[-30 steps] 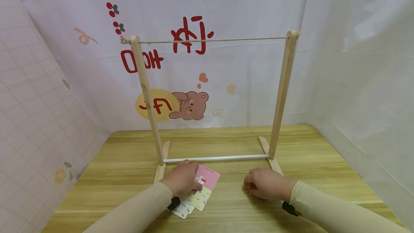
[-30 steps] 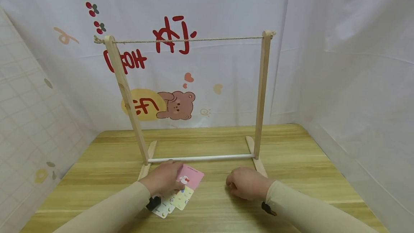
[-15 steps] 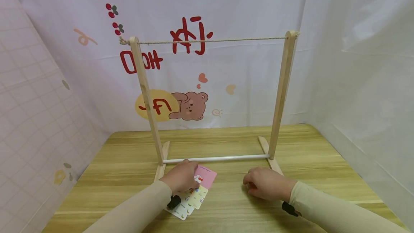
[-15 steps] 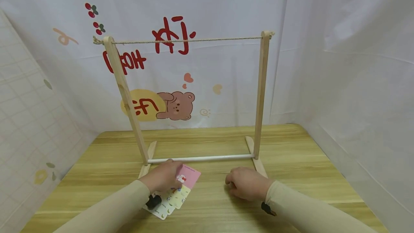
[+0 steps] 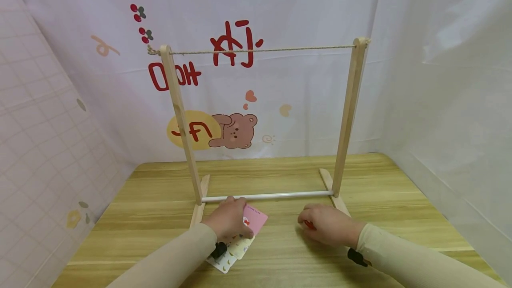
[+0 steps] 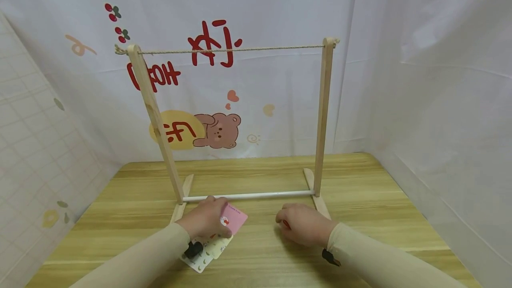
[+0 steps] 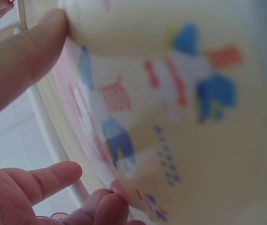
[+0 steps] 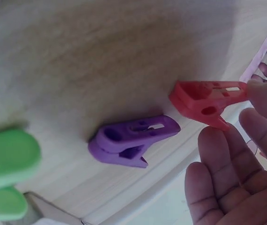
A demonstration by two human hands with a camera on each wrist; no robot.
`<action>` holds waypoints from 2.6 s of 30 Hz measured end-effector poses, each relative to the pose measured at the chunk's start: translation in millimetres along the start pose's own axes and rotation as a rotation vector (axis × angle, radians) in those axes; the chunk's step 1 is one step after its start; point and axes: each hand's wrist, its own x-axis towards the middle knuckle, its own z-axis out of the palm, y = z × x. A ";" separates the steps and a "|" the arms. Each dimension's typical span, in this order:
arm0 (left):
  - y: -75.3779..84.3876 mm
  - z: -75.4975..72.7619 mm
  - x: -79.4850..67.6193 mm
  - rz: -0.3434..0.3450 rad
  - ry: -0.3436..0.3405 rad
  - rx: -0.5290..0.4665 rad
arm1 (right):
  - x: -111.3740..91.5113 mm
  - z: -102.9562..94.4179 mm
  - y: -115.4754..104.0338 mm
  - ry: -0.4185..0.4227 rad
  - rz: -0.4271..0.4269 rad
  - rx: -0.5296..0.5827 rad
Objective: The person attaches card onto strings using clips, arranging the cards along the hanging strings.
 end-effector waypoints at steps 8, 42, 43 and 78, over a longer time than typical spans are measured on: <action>3.3 -3.4 -0.2 -0.013 -0.028 -0.042 | 2.4 -1.5 -1.5 0.030 0.038 0.005; 4.9 1.9 4.7 -0.128 -0.012 -0.105 | 7.6 -5.9 -3.6 0.149 0.008 -0.009; 4.9 1.7 4.4 -0.126 -0.009 -0.103 | 7.6 -6.0 -3.7 0.147 0.008 -0.007; -1.8 -43.9 8.7 0.051 0.050 -0.376 | 10.8 -16.3 -5.6 0.239 0.191 0.057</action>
